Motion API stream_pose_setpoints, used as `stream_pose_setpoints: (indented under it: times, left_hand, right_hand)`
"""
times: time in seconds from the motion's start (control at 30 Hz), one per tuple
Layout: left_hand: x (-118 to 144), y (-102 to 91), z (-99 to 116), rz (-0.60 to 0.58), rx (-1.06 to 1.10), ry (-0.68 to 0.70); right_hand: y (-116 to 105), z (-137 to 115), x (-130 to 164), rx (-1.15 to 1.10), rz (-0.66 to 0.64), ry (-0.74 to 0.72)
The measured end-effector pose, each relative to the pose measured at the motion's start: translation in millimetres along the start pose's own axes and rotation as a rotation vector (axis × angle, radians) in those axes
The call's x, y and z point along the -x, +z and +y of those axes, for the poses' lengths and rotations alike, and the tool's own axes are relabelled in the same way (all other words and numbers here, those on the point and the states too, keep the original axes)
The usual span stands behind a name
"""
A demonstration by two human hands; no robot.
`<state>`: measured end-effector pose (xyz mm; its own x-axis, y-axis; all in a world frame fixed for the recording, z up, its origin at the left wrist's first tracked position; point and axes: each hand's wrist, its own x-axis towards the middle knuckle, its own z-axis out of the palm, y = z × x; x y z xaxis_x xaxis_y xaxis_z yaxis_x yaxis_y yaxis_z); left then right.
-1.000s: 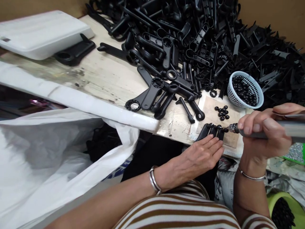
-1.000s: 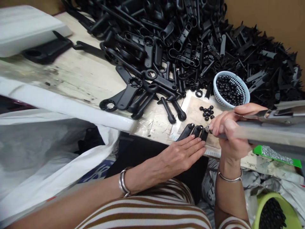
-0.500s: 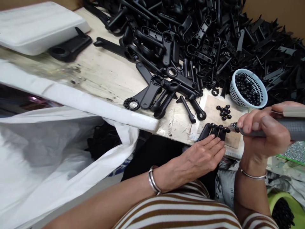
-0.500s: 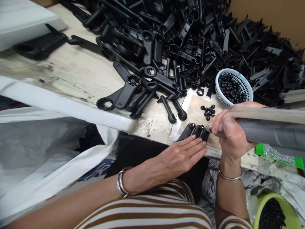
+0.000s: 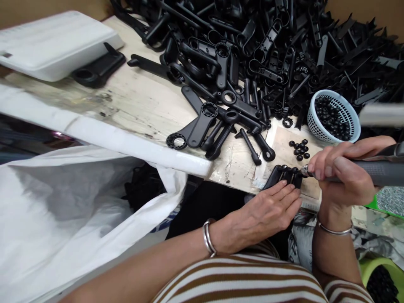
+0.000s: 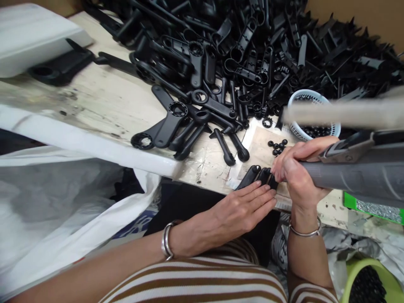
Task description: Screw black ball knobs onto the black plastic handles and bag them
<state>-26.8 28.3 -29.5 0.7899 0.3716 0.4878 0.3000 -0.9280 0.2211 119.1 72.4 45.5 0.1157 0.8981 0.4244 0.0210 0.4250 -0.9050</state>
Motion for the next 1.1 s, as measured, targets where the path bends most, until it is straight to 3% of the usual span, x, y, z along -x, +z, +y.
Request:
stream_pose_setpoints:
  times: [0.1,0.27,0.37,0.57,0.73,1.1]
  left_hand:
    - [-1,-1.2,0,0.014,-0.006,-0.001]
    - [-2,3.3,1,0.055,-0.004,-0.010]
    - [-1,7.5,2,0.062,-0.017,-0.008]
    - [0,11.6,2,0.046,-0.044,0.006]
    - [-1,11.5,3,0.086,-0.067,-0.002]
    - [-2,10.7,3,0.096,-0.035,-0.016]
  right_hand:
    - [3,4,-1,-0.078,-0.045,-0.119]
    - [-4,9,-5,-0.059,-0.096,-0.098]
    - [-9,-3,-11,-0.058,-0.086,-0.078]
    - [-6,-29,-15,-0.053,-0.096,-0.221]
    - [7,-14,-6,-0.006,-0.011,-0.149]
    - [21,-6,-7,-0.056,-0.083,-0.197]
